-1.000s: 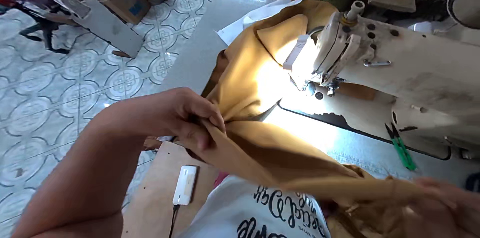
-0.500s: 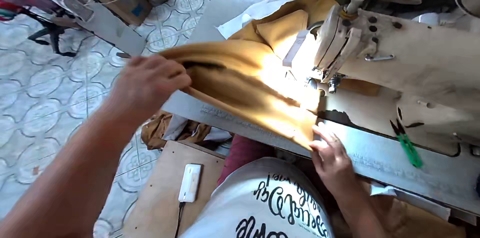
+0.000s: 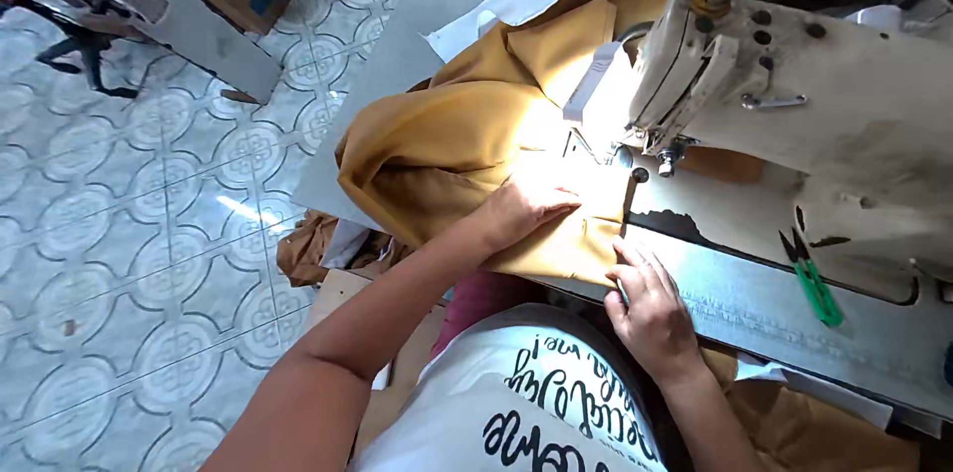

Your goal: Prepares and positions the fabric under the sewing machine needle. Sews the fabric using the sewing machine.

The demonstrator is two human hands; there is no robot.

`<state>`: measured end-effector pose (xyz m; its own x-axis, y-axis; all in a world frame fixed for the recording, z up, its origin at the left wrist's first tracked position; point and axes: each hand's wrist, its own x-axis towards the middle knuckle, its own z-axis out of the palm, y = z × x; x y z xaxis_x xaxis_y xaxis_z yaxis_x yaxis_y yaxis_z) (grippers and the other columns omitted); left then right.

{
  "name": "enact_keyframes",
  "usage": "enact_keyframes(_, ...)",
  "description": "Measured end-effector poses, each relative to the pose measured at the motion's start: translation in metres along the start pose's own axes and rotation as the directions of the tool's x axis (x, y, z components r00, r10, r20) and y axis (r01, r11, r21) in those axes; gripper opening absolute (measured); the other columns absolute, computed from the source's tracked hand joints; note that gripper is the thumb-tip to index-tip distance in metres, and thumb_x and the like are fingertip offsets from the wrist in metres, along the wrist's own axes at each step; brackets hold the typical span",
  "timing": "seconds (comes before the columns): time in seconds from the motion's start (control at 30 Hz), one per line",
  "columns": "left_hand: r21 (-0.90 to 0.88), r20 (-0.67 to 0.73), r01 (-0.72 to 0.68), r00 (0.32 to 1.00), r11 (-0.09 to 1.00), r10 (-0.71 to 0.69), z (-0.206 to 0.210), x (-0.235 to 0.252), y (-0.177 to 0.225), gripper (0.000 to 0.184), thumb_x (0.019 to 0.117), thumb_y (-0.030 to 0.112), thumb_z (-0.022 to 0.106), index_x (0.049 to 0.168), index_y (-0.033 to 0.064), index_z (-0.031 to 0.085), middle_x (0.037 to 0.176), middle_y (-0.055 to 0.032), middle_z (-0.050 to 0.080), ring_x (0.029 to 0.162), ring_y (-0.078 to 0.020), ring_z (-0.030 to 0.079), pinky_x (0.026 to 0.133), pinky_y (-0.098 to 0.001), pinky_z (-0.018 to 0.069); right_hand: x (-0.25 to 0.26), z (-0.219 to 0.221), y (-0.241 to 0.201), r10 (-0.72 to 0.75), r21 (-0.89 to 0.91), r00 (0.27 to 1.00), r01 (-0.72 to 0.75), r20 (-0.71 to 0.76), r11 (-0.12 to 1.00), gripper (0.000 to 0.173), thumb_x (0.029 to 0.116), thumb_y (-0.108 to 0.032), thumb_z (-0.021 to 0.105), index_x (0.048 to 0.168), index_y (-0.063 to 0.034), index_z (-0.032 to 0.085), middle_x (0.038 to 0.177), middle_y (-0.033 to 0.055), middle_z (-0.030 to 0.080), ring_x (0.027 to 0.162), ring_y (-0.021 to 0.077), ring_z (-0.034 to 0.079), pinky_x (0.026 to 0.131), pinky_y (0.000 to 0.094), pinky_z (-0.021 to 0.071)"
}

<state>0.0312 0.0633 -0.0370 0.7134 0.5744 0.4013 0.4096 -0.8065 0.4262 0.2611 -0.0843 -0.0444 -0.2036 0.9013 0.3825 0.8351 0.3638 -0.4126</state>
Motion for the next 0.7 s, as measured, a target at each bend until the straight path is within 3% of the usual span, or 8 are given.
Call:
enact_keyframes(0.13, 0.094, -0.012, 0.207, 0.978, 0.974, -0.207, 0.003, -0.017, 0.011, 0.025, 0.1036, 0.018, 0.057, 0.118, 0.0192, 0.077, 0.126, 0.0017, 0.072, 0.123, -0.0174, 0.064, 0.108, -0.0461, 0.0475, 0.015, -0.001, -0.015, 0.09, 0.014, 0.995, -0.09, -0.038, 0.996, 0.041, 0.1017, -0.03, 0.041, 0.11, -0.0094, 0.075, 0.127, 0.0113, 0.072, 0.122, 0.0318, 0.065, 0.102, 0.0487, 0.0512)
enact_keyframes(0.2, 0.108, -0.055, 0.269, 0.963, 0.957, -0.265, 0.003, -0.021, 0.021, 0.024, 0.1017, 0.016, 0.059, 0.117, 0.0178, 0.078, 0.124, -0.0001, 0.072, 0.12, -0.0198, 0.064, 0.109, -0.0476, 0.0461, 0.023, 0.004, -0.023, 0.135, -0.041, 0.988, -0.138, -0.076, 0.99, 0.046, 0.1035, -0.044, 0.047, 0.119, -0.0102, 0.075, 0.125, 0.0116, 0.072, 0.119, 0.0337, 0.066, 0.101, 0.0512, 0.0511)
enact_keyframes(0.3, 0.137, -0.059, 0.297, 0.955, 0.945, -0.292, -0.007, -0.012, 0.036, 0.025, 0.1013, 0.017, 0.06, 0.12, 0.0136, 0.076, 0.118, -0.0071, 0.074, 0.114, -0.0254, 0.068, 0.102, -0.0496, 0.0513, 0.027, 0.018, -0.024, 0.184, -0.135, 0.981, -0.191, -0.057, 0.972, 0.042, 0.0999, -0.042, 0.058, 0.123, -0.0107, 0.075, 0.128, 0.011, 0.071, 0.123, 0.0348, 0.064, 0.103, 0.0557, 0.0484)
enact_keyframes(0.37, 0.133, -0.032, 0.225, 0.974, 0.965, -0.223, -0.018, 0.001, 0.041, 0.025, 0.1031, 0.018, 0.057, 0.12, 0.0122, 0.075, 0.122, -0.0074, 0.072, 0.116, -0.0259, 0.067, 0.1, -0.0475, 0.0522, 0.025, 0.022, -0.022, 0.18, -0.154, 0.983, -0.185, -0.043, 0.971, 0.041, 0.0999, -0.04, 0.059, 0.125, -0.0106, 0.074, 0.132, 0.0109, 0.069, 0.126, 0.0347, 0.062, 0.104, 0.057, 0.0465)
enact_keyframes(0.47, 0.043, 0.073, 0.037, 0.997, 0.998, -0.04, -0.021, 0.022, 0.035, 0.025, 0.1037, 0.014, 0.055, 0.115, 0.0141, 0.078, 0.122, -0.0029, 0.073, 0.112, -0.0184, 0.069, 0.095, -0.0389, 0.0559, 0.024, 0.023, -0.021, 0.161, -0.146, 0.985, -0.168, -0.057, 0.975, 0.037, 0.0987, -0.035, 0.061, 0.12, -0.0086, 0.075, 0.132, 0.0114, 0.069, 0.124, 0.0343, 0.063, 0.102, 0.0568, 0.0474)
enact_keyframes(0.53, -0.027, 0.153, -0.052, 0.987, 0.998, 0.056, -0.014, 0.033, 0.018, 0.028, 0.1057, 0.014, 0.051, 0.118, 0.0133, 0.076, 0.127, -0.0024, 0.072, 0.122, -0.018, 0.066, 0.103, -0.0378, 0.0532, 0.023, 0.024, -0.021, 0.161, -0.15, 0.985, -0.168, -0.057, 0.974, 0.038, 0.0991, -0.036, 0.06, 0.122, -0.0094, 0.075, 0.132, 0.0113, 0.069, 0.124, 0.034, 0.063, 0.103, 0.0556, 0.0475)
enact_keyframes(0.63, -0.097, 0.153, -0.221, 0.96, 0.97, 0.234, -0.003, 0.044, -0.008, 0.031, 0.1035, 0.009, 0.05, 0.119, 0.0101, 0.077, 0.13, -0.0077, 0.071, 0.132, -0.027, 0.059, 0.113, -0.0446, 0.044, 0.021, 0.024, -0.019, 0.164, -0.183, 0.985, -0.172, -0.061, 0.968, 0.04, 0.1009, -0.037, 0.057, 0.127, -0.0112, 0.073, 0.133, 0.0108, 0.069, 0.126, 0.0332, 0.063, 0.106, 0.0534, 0.0477)
enact_keyframes(0.7, -0.078, 0.162, -0.213, 0.961, 0.974, 0.223, 0.001, 0.042, -0.013, 0.033, 0.1047, 0.012, 0.049, 0.123, 0.0124, 0.076, 0.135, -0.0071, 0.069, 0.136, -0.0266, 0.056, 0.116, -0.044, 0.0409, 0.018, 0.023, -0.015, 0.159, -0.241, 0.984, -0.175, -0.084, 0.955, 0.038, 0.1022, -0.035, 0.056, 0.125, -0.011, 0.074, 0.132, 0.0108, 0.069, 0.125, 0.0341, 0.063, 0.103, 0.0533, 0.0488)
